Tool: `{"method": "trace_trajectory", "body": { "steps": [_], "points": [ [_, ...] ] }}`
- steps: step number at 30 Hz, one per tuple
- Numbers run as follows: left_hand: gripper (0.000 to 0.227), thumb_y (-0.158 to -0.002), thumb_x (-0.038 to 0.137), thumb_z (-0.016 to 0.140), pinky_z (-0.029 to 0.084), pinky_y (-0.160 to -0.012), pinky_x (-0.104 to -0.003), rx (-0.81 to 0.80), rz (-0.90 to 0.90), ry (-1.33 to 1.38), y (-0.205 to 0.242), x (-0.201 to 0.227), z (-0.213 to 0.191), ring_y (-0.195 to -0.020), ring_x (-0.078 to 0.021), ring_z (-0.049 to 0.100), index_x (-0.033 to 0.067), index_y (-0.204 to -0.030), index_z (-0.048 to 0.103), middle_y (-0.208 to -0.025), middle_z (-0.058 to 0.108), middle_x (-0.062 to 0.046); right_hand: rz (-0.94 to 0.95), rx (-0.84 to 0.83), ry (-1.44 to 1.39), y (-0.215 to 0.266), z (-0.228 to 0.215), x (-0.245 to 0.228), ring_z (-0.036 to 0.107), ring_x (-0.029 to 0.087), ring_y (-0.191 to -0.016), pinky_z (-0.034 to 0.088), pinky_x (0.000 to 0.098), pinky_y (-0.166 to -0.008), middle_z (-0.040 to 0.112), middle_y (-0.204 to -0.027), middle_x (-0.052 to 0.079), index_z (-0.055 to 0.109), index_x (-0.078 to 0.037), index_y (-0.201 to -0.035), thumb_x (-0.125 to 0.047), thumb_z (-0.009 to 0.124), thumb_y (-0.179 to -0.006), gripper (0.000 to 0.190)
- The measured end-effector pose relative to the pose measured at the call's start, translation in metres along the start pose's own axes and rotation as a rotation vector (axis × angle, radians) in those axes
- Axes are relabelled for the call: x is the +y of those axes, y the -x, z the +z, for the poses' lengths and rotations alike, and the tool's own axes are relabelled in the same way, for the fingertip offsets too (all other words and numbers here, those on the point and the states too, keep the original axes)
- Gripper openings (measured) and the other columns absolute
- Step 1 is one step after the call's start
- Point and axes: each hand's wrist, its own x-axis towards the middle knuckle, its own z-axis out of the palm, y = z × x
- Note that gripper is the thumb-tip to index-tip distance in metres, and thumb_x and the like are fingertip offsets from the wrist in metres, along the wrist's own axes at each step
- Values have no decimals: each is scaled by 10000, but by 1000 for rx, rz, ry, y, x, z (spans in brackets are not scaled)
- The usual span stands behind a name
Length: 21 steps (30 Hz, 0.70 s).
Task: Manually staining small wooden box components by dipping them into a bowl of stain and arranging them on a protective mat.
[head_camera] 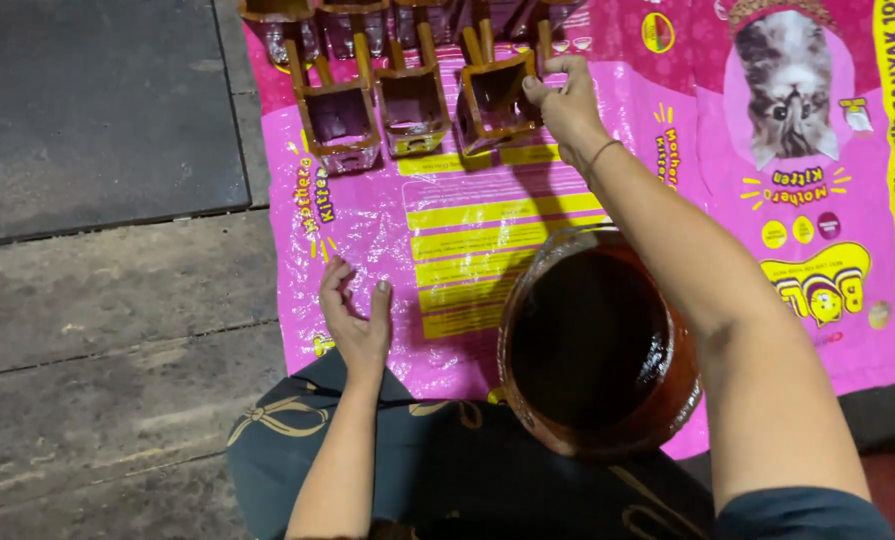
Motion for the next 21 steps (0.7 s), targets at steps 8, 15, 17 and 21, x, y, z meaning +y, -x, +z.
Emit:
{"method": "trace_trajectory", "body": {
  "steps": [8,15,17,21],
  "points": [
    [569,-941,439,673,456,-1154,-445,2,-25,24,-3,3,2,-1395,-350,498,83,-1349,498,-1484,498,-206,79,13,-104,-36,30,24,573,234,-1305,473,388,-1149,458,-1513,178,524,-145,-1183,-57,658,-963,272],
    [533,-942,379,689,479,-1126,-431,-30,-30,31,-3,7,3,-1378,-346,521,79,-1339,498,-1487,499,-212,-8,16,-76,-54,35,48,449,304,-1406,357,485,-1224,469,-1465,179,491,-129,-1159,-134,688,-975,270],
    [528,-943,385,685,473,-1137,-438,-46,-29,36,-3,4,4,-1380,-348,516,81,-1334,504,-1480,503,-211,3,4,-51,-50,34,42,462,292,-1398,366,475,-1223,494,-1440,155,502,-120,-1179,-170,684,-978,276],
    [484,-944,356,687,459,-1151,-448,-71,-3,24,-2,2,4,-1400,-352,498,85,-1309,521,-1454,523,-202,76,-56,-13,-45,30,33,488,286,-1403,359,482,-1227,531,-1415,131,485,-117,-1268,-280,664,-987,371]
  ]
}}
